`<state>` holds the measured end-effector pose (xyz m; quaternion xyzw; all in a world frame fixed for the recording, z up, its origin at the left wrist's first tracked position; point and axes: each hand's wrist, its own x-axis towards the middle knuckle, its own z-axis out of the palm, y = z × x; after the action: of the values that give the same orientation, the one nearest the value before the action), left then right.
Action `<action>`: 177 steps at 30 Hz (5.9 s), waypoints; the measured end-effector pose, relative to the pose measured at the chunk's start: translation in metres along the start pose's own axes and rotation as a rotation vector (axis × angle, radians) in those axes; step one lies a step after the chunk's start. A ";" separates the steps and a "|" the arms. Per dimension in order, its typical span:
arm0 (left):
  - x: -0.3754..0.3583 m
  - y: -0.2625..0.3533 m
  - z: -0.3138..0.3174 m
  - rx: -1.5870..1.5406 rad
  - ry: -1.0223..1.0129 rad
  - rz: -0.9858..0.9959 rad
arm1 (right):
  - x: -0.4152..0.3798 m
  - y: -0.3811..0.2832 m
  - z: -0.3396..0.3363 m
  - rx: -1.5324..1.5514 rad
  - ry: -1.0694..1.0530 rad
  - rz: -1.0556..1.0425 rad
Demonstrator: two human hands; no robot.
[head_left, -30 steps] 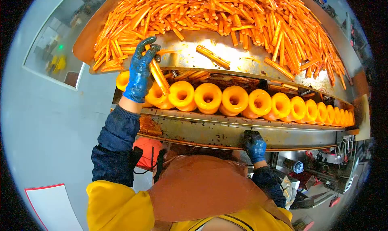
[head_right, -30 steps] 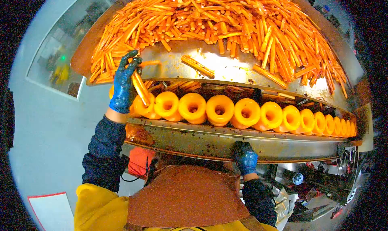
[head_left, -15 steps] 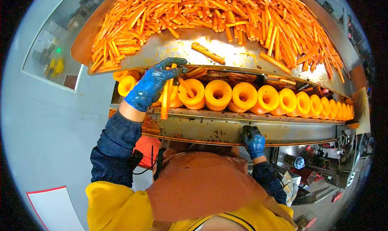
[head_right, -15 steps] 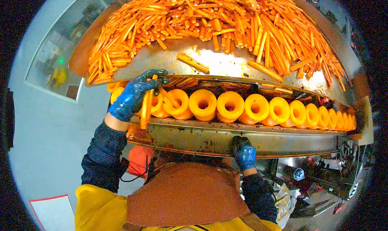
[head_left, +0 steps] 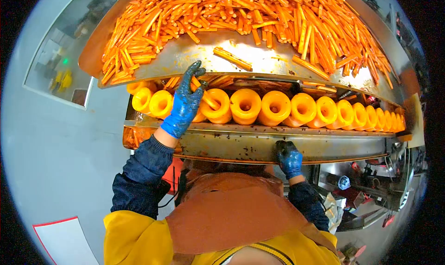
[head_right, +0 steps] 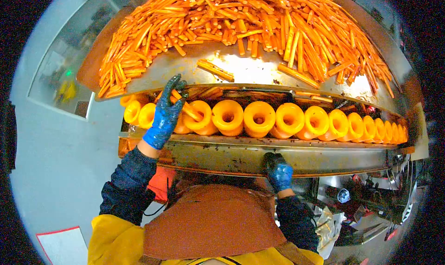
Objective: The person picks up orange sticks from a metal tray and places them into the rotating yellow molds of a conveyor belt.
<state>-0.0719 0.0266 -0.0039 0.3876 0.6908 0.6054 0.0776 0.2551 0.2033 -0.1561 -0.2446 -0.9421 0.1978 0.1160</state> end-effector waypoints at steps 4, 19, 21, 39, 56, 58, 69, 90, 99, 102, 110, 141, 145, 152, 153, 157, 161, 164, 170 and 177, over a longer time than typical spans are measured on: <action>0.003 0.014 0.000 0.092 -0.123 0.048 | -0.001 -0.002 -0.002 0.032 0.029 -0.001; 0.003 0.061 -0.052 0.128 -0.040 -0.267 | 0.003 -0.007 -0.002 -0.010 -0.021 0.046; -0.004 0.042 -0.047 -0.014 -0.191 -0.345 | 0.004 -0.011 -0.008 -0.001 -0.025 0.032; 0.118 -0.063 -0.240 1.066 -0.087 -0.551 | 0.012 -0.017 -0.012 0.020 -0.024 0.066; 0.169 -0.007 -0.081 0.460 -0.690 0.161 | 0.011 -0.010 -0.003 -0.091 -0.122 0.092; 0.188 -0.015 -0.149 0.423 -0.694 0.169 | 0.009 -0.008 -0.002 -0.122 -0.121 0.051; 0.194 -0.170 -0.337 1.087 -0.034 -0.413 | 0.016 -0.021 -0.009 0.011 -0.046 0.093; 0.155 -0.006 -0.028 0.606 -0.290 0.155 | 0.252 0.000 -0.180 -0.321 0.390 0.140; 0.103 0.005 -0.027 0.624 -0.198 0.178 | 0.348 -0.057 -0.152 -0.131 -0.239 0.092; 0.094 0.002 -0.036 0.691 -0.132 0.272 | 0.343 -0.055 -0.170 -0.064 -0.301 0.081; 0.100 -0.017 -0.050 0.735 -0.078 0.330 | 0.291 -0.053 -0.188 -0.563 0.043 -0.674; 0.095 -0.036 -0.035 0.828 -0.009 0.210 | 0.121 -0.004 -0.144 0.406 0.395 0.053; 0.093 -0.034 -0.036 0.768 0.001 0.163 | 0.121 0.000 -0.147 0.478 0.409 0.149; 0.093 -0.032 -0.033 0.796 0.013 0.169 | 0.129 -0.046 -0.139 0.844 0.636 0.067; 0.094 -0.033 -0.033 0.805 0.018 0.173 | 0.125 -0.037 -0.134 0.262 0.500 0.081; 0.095 -0.036 -0.035 0.816 0.023 0.187 | 0.136 -0.055 -0.143 1.173 0.561 0.220; 0.094 -0.036 -0.035 0.822 0.016 0.197 | 0.134 -0.051 -0.126 1.041 0.274 0.209; 0.094 -0.033 -0.035 0.825 0.019 0.191 | 0.133 -0.043 -0.123 0.755 0.428 0.235; 0.093 -0.033 -0.034 0.813 0.026 0.214 | 0.140 -0.072 -0.108 0.992 0.532 0.108; 0.093 -0.036 -0.034 0.801 0.022 0.200 | 0.171 -0.082 -0.151 0.403 0.300 -0.012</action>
<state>-0.1714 0.0595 0.0065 0.4460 0.8315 0.2973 -0.1459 0.1230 0.2721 0.0350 -0.2374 -0.8573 0.3425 0.3023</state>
